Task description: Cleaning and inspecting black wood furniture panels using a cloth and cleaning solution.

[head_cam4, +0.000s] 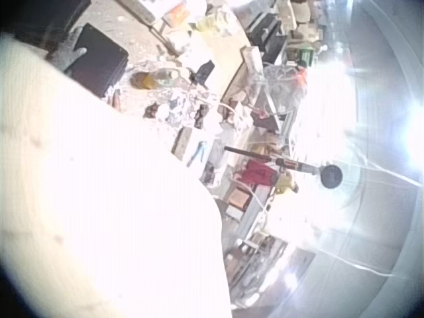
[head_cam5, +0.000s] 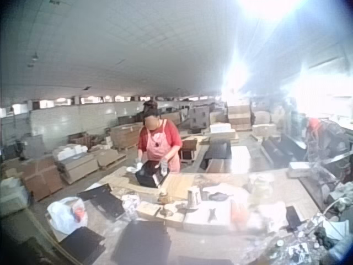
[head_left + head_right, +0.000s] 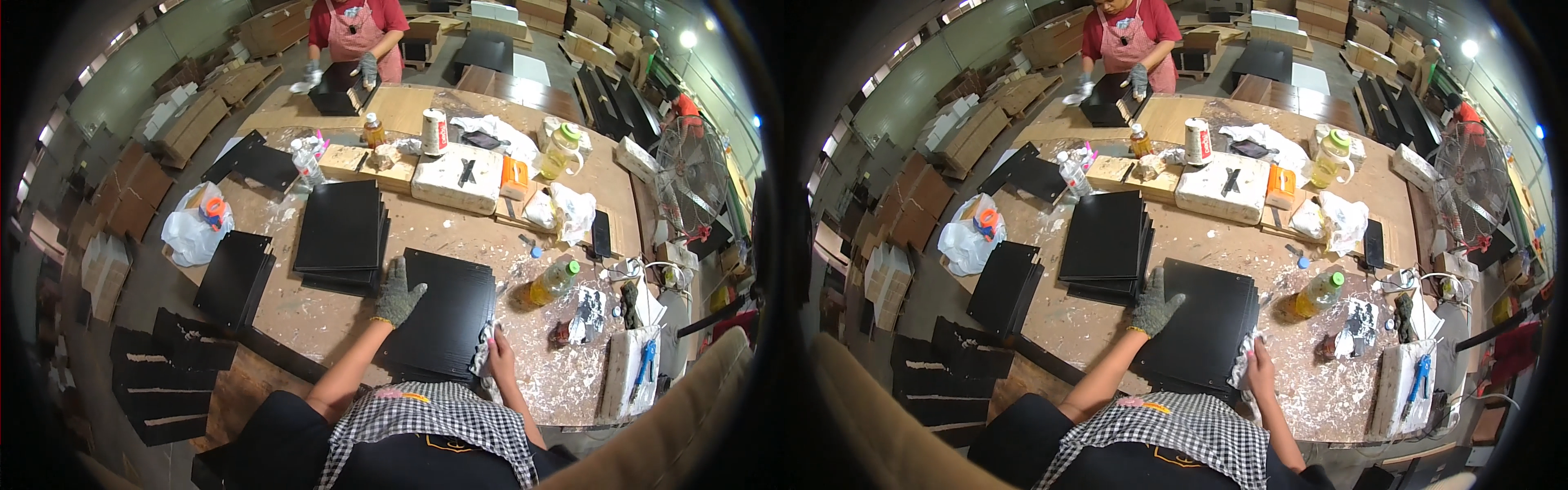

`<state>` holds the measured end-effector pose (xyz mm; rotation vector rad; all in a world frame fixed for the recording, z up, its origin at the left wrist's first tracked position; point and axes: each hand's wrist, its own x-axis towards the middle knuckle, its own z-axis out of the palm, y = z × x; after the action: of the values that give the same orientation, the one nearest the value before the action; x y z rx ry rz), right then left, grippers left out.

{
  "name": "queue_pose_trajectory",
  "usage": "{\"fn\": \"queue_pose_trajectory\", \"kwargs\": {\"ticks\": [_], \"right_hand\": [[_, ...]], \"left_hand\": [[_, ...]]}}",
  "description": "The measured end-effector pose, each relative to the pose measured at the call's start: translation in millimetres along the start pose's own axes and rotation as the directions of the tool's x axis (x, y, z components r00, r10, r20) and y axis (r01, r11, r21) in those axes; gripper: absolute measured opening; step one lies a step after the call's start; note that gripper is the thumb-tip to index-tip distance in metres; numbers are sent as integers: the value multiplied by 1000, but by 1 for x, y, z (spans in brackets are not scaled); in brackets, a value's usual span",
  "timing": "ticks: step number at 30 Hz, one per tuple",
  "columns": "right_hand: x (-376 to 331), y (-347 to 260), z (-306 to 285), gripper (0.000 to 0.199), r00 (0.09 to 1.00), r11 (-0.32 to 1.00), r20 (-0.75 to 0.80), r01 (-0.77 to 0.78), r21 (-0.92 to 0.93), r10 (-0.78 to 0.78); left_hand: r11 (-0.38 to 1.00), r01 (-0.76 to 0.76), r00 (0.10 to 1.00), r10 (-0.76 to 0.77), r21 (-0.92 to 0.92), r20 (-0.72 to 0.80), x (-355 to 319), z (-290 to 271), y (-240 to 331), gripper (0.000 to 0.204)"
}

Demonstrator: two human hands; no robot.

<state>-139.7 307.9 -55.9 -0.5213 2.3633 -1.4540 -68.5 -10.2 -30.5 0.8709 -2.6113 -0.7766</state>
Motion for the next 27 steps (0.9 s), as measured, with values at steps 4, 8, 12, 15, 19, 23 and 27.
{"fn": "queue_pose_trajectory", "kwargs": {"ticks": [4,8,12,15,19,23,27], "right_hand": [[50,17,17,42,999,999,-29,38,-2,-38],[131,9,16,33,1000,991,16,-22,-133,25],[132,12,25,23,983,992,-159,74,-100,-90],[73,13,24,20,984,981,-131,99,-170,-122],[-42,16,-2,20,999,983,-34,-26,-179,20],[-48,2,-8,20,999,990,13,-39,-136,41],[26,5,5,15,988,968,-78,110,-228,-131]], "left_hand": [[965,218,935,-164,-144,314,8,-16,0,112],[975,168,951,-122,-147,283,12,-1,-8,115],[939,196,955,-117,-284,272,10,-11,7,110],[924,253,948,-177,-288,266,7,-4,6,108],[930,247,952,-180,-273,248,9,15,2,111],[927,289,941,-229,-240,248,2,14,-4,112],[935,251,948,-185,-251,258,-1,10,-6,112]]}}
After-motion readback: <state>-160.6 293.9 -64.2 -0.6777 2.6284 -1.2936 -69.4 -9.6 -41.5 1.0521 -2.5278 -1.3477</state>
